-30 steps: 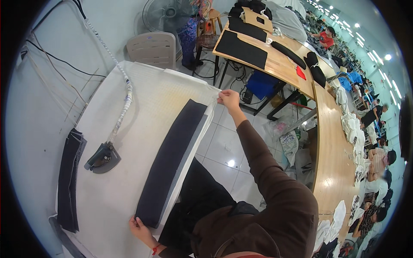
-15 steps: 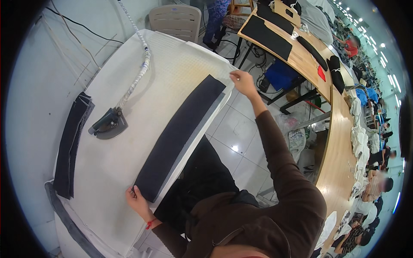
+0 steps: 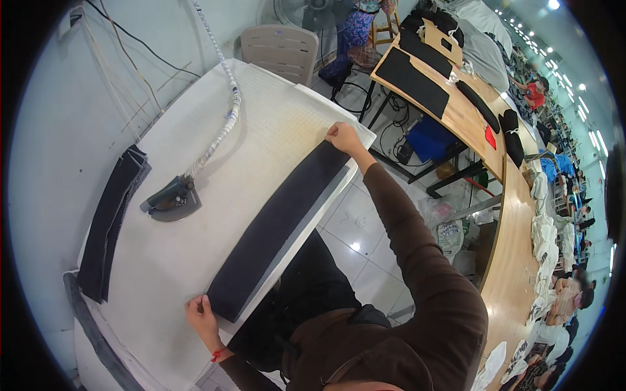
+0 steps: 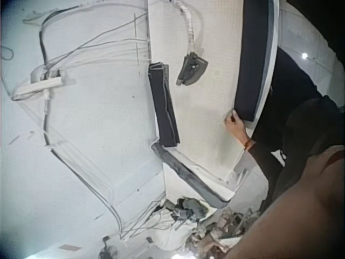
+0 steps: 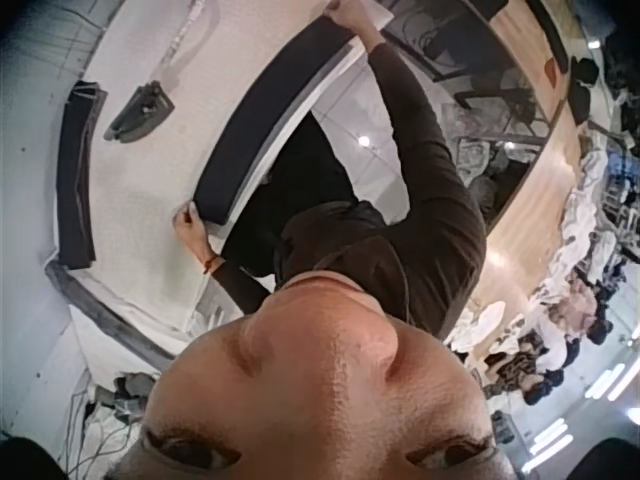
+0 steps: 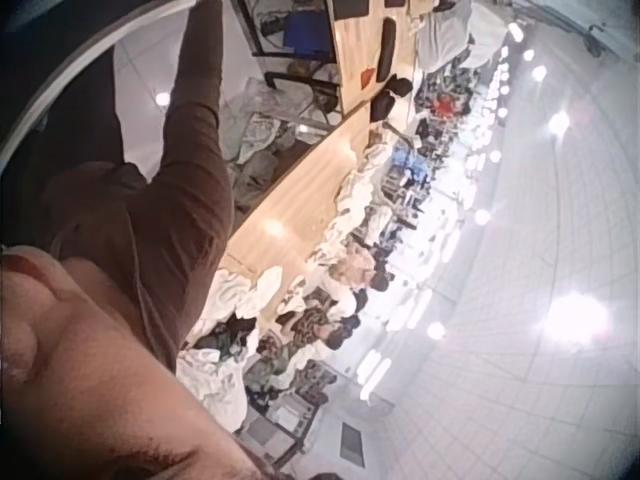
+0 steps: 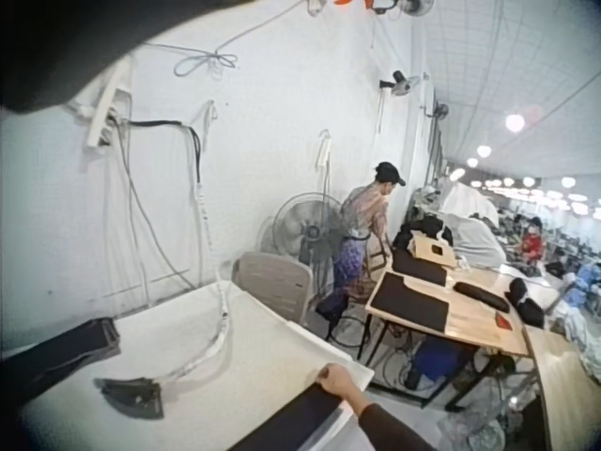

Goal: The person irons a long strip of gray fabric on a white ironing board using a steam iron. They repeatedly smooth the fabric, fold it, and iron it again, then flip it over to iron the other side. Finally, they fold the fabric and place it on a nearby table.

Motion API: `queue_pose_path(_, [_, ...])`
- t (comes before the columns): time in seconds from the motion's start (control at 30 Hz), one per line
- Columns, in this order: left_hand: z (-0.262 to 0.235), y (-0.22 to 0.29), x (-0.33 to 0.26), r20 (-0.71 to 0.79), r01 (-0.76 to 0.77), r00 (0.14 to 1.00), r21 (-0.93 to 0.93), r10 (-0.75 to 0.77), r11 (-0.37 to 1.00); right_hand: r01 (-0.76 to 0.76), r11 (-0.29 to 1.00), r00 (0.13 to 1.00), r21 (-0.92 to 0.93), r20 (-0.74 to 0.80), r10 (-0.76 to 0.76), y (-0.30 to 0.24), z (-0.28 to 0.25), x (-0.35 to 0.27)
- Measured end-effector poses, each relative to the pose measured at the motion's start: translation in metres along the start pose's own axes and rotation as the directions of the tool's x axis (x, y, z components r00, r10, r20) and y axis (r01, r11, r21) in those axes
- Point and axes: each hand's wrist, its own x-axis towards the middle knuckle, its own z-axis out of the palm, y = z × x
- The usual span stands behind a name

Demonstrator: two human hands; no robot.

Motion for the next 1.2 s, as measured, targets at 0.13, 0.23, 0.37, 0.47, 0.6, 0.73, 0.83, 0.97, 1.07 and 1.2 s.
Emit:
queue_pose_path(0.13, [-0.011,0.008,-0.001,0.055,-0.002,0.998,-0.004,0.002,1.0,0.016,0.992,1.0,0.122,0.01,-0.017,-0.032,-0.029,-0.013])
queue_pose_path(0.23, [-0.025,0.011,0.0,0.096,-0.001,0.995,-0.252,0.026,0.968,0.27,0.955,0.961,0.122,-0.098,-0.259,-0.082,-0.08,-0.043])
queue_pose_path(0.37, [-0.043,0.004,0.006,0.14,0.102,0.989,-0.488,-0.038,0.867,0.415,0.894,0.909,0.169,-0.13,-0.397,-0.124,-0.148,-0.082])
queue_pose_path(0.47, [-0.049,-0.001,0.011,0.2,0.09,0.979,-0.338,-0.022,0.937,0.313,0.922,0.95,0.23,-0.064,-0.306,-0.107,-0.138,-0.075])
queue_pose_path(0.6, [-0.033,0.009,0.01,0.143,0.01,0.99,0.039,-0.016,0.999,0.216,0.973,0.976,0.086,0.009,-0.217,-0.032,-0.049,-0.057])
queue_pose_path(0.73, [-0.018,0.022,-0.006,0.094,0.024,0.995,-0.035,-0.021,0.999,0.041,0.969,0.998,0.243,0.03,-0.05,0.017,-0.012,-0.045])
queue_pose_path(0.83, [-0.023,0.02,-0.012,0.094,0.074,0.994,-0.228,-0.054,0.971,-0.025,0.955,0.991,0.295,0.134,-0.016,0.012,-0.026,-0.048])
queue_pose_path(0.97, [-0.038,0.004,-0.008,0.08,0.134,0.991,-0.445,-0.11,0.885,0.02,0.898,0.985,0.439,0.144,-0.093,-0.019,-0.047,-0.052])
queue_pose_path(1.07, [-0.041,-0.003,-0.004,0.064,0.148,0.989,-0.27,-0.136,0.951,0.095,0.912,0.972,0.399,0.159,-0.171,-0.034,-0.034,-0.052])
queue_pose_path(1.2, [-0.037,-0.001,-0.005,0.062,0.003,0.998,0.061,-0.007,0.998,-0.051,0.961,0.979,0.271,0.205,-0.006,-0.028,-0.013,-0.048])
